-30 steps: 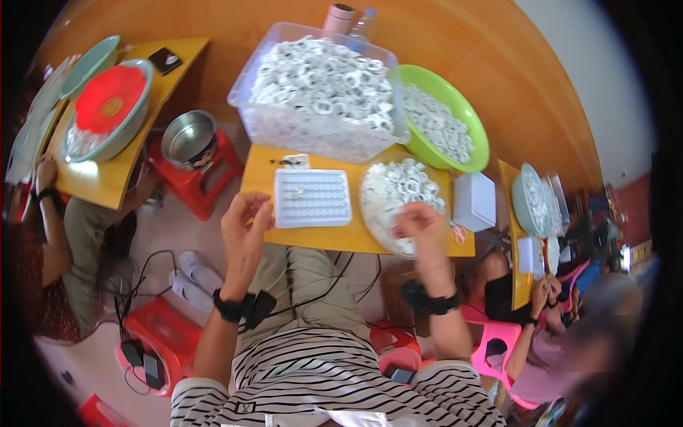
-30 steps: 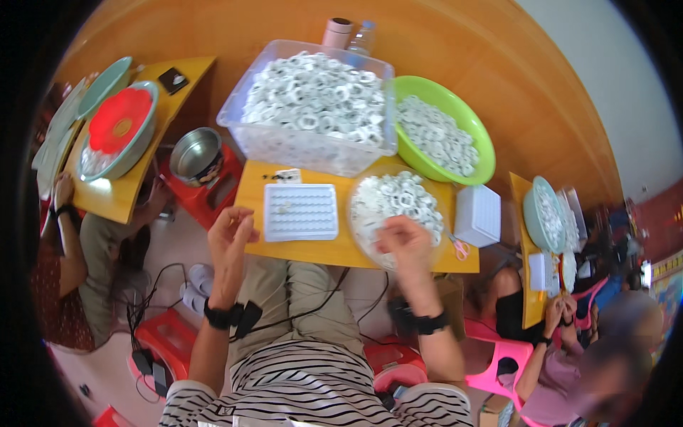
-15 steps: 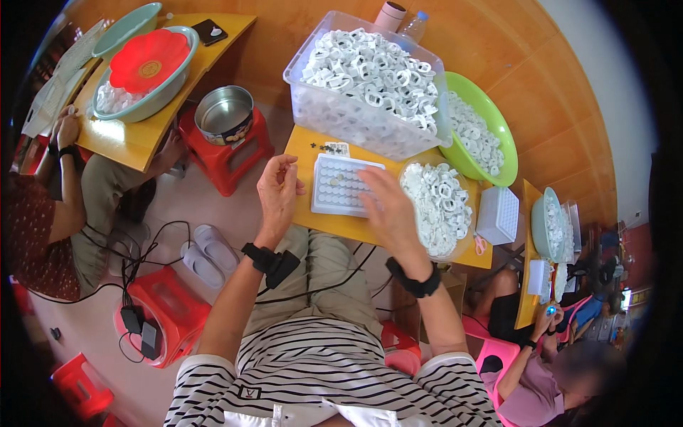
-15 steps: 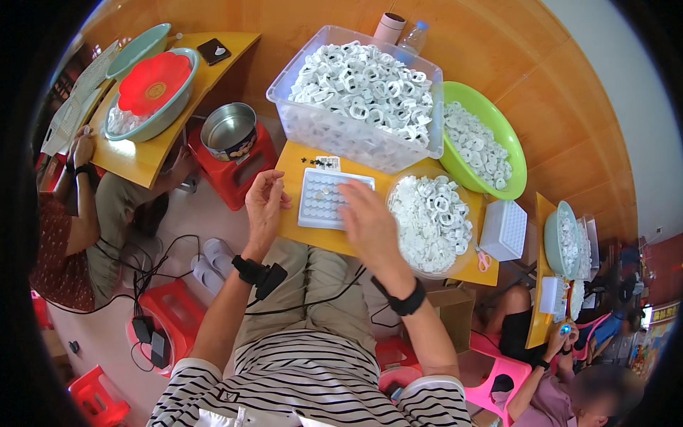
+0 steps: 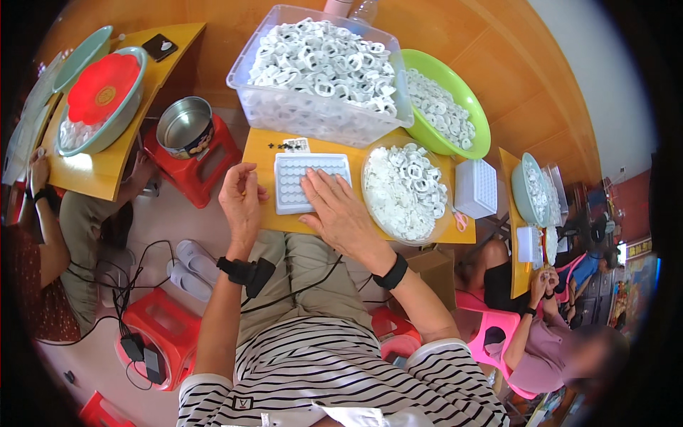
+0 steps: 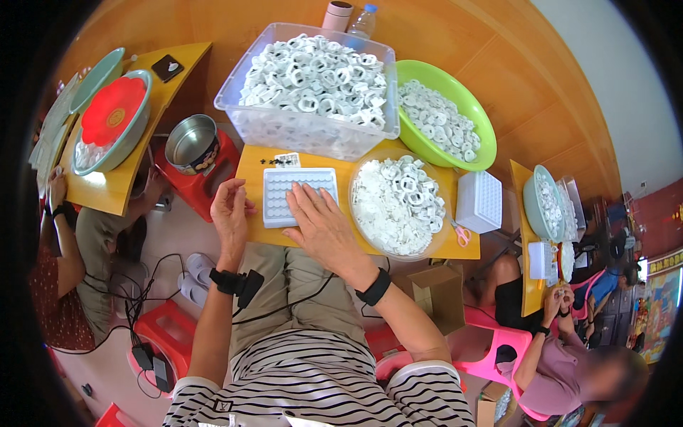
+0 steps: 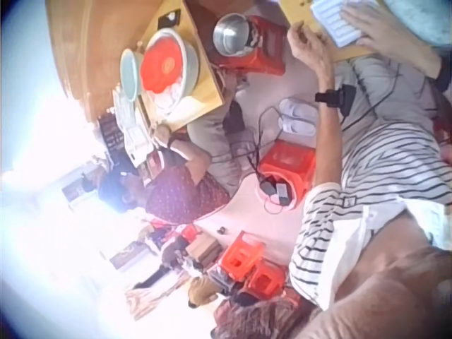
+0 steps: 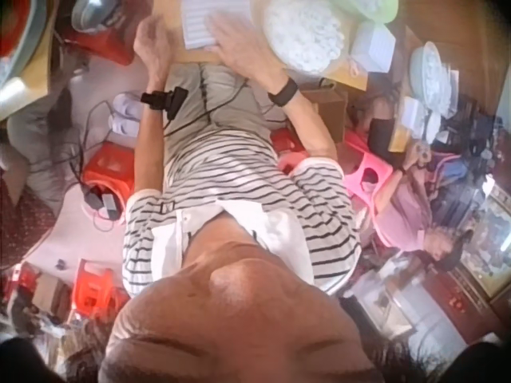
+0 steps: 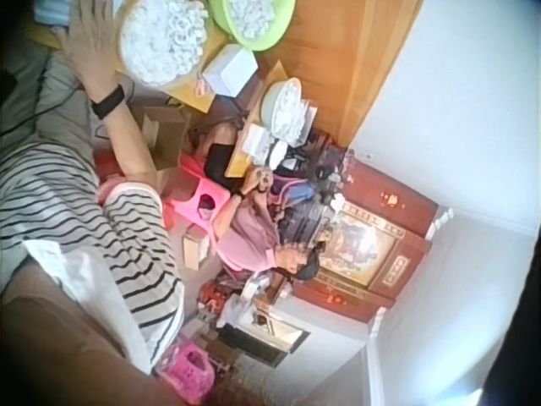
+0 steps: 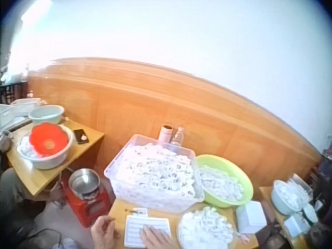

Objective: Assembling small white plastic components by hand at a workstation.

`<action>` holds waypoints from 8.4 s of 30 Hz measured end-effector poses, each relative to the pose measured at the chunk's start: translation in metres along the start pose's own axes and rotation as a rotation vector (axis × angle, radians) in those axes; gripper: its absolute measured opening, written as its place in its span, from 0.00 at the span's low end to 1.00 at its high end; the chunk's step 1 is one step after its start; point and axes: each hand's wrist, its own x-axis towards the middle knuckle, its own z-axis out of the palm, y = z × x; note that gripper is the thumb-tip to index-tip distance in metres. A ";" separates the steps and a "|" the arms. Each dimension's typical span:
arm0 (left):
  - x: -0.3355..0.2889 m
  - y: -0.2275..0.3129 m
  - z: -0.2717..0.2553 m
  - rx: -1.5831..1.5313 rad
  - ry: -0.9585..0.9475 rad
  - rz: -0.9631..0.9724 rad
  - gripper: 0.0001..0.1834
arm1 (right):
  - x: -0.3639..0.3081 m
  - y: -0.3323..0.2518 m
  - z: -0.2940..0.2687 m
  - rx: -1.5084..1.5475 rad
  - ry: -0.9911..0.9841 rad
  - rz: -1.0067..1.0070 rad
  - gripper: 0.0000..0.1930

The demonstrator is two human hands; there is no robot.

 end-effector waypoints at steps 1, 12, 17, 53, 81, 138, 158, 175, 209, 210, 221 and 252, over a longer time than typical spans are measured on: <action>0.000 0.000 0.000 0.017 0.004 0.003 0.06 | -0.003 0.002 -0.002 -0.004 0.000 0.009 0.30; -0.001 0.004 -0.001 0.030 -0.003 -0.002 0.06 | -0.052 0.050 -0.045 0.059 0.324 0.336 0.15; 0.000 0.004 -0.001 0.037 -0.017 -0.001 0.07 | -0.085 0.109 -0.064 -0.050 0.292 0.617 0.11; -0.003 0.008 0.001 0.041 -0.012 -0.010 0.07 | -0.095 0.127 -0.048 -0.111 0.263 0.720 0.10; -0.061 0.074 0.005 -0.403 -0.605 -0.585 0.16 | -0.045 0.020 -0.039 1.223 0.207 0.491 0.08; -0.077 0.044 -0.018 -0.736 -0.331 -0.731 0.13 | -0.014 -0.046 -0.001 0.619 0.307 0.290 0.06; -0.082 0.047 -0.015 -0.581 -0.332 -0.671 0.09 | -0.020 -0.040 0.003 0.615 0.193 0.276 0.06; -0.083 0.045 -0.019 -0.670 -0.328 -0.711 0.12 | 0.006 0.009 0.010 0.481 0.289 0.499 0.05; -0.088 0.048 -0.020 -0.649 -0.305 -0.685 0.10 | -0.026 -0.047 0.009 0.649 0.316 0.251 0.06; -0.089 0.047 -0.020 -0.648 -0.304 -0.685 0.10 | -0.026 -0.046 0.010 0.609 0.310 0.214 0.07; -0.087 0.050 -0.017 -0.648 -0.308 -0.693 0.10 | -0.027 -0.043 0.014 0.457 0.369 0.092 0.09; -0.098 0.035 -0.006 -0.437 -0.322 -0.629 0.13 | -0.038 -0.037 0.018 0.956 0.142 0.448 0.07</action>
